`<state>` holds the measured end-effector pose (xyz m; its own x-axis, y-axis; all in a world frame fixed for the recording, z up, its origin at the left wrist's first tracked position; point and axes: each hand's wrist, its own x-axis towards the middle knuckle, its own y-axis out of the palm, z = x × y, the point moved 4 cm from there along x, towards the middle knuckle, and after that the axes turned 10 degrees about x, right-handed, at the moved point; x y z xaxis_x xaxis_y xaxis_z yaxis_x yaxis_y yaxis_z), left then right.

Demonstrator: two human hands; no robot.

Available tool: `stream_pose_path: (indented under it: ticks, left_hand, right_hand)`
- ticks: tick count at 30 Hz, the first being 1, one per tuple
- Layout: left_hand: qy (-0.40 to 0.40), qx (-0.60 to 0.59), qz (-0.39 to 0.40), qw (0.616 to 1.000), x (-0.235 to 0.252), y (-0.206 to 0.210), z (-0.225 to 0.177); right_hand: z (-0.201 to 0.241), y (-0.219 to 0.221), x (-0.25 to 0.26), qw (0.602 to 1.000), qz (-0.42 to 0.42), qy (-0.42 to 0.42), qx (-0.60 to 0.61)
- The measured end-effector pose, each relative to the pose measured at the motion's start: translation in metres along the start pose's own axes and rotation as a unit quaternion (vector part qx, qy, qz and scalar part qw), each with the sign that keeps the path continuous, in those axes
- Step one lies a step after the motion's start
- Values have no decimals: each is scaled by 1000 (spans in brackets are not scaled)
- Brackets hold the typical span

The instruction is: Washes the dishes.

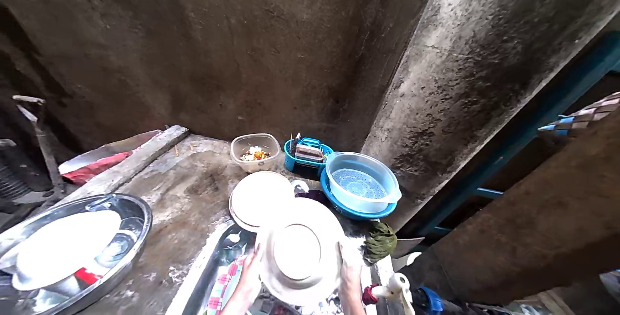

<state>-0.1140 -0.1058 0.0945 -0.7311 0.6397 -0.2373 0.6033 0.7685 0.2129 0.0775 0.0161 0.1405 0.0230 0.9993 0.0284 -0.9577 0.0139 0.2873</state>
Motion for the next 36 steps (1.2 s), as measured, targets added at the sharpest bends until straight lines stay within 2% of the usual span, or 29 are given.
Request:
stream_pose_path:
  ticks: [2,4,5,7,8,10,11,13,15,17,18,20,23,24,26,27,28,29,31,32,34,35,36]
  left_hand:
    - [-18,-75,-1,997,-12,2,-5]
    - [-24,-105,-37,993,-24,8,-9]
    - [-24,-96,-47,994,-28,10,-13]
    - [-21,-81,-53,995,-34,10,-13]
    - [-24,-72,-54,996,-37,8,-11]
    - [-50,-44,-55,996,-48,5,-9]
    - [-52,-44,-42,997,-53,2,-7]
    - [-23,-28,-38,999,-51,-2,1]
    - [14,23,-54,998,-47,-2,3]
    - [35,65,-76,994,-48,-3,-8]
    - [55,71,-76,993,-50,-6,-14]
    - [91,80,-75,990,-50,-14,-19]
    - [99,69,-95,988,-47,-17,-16]
    - [97,84,-98,987,-46,-19,-16]
    - [129,159,-94,974,-40,-26,-24]
    - [148,197,-97,964,-39,-29,-32]
    - [172,219,-106,955,-37,-30,-42]
    - [186,218,-118,951,-34,-31,-51]
    - [182,174,-136,958,-26,-31,-64]
    - [184,154,-140,961,-20,-31,-68]
    - [204,145,-143,958,-6,-32,-76]
    - [231,160,-149,948,1,-33,-83]
    - [262,181,-161,934,7,-34,-94]
  right_hand:
    - [-16,3,10,986,-60,-23,-151]
    - [-31,4,-10,961,9,-22,-277]
    - [-36,9,-29,950,64,-56,-302]
    - [-51,24,-78,933,170,-123,-291]
    - [-58,33,-100,929,234,-127,-256]
    - [-62,60,-117,890,353,-213,-193]
    - [-58,76,-114,868,386,-248,-191]
    - [-39,108,-94,825,395,-323,-242]
    - [-15,132,-64,823,407,-263,-297]
    - [-6,140,-31,837,380,-178,-350]
    - [-8,138,-19,854,335,-210,-338]
    - [-16,129,-22,856,286,-296,-314]
    - [-18,132,-71,824,350,-367,-252]
    - [-19,138,-76,819,371,-359,-250]
    - [-12,147,-59,830,404,-249,-294]
    - [-10,146,-44,843,397,-185,-311]
    - [-9,140,-29,868,360,-166,-299]
    - [-13,130,-18,894,308,-185,-269]
    - [-25,107,-24,908,238,-269,-215]
    - [-30,99,-39,899,237,-314,-194]
    - [-43,87,-64,857,293,-390,-168]
    - [-51,83,-64,844,310,-404,-169]
    - [-58,78,-55,850,299,-388,-193]
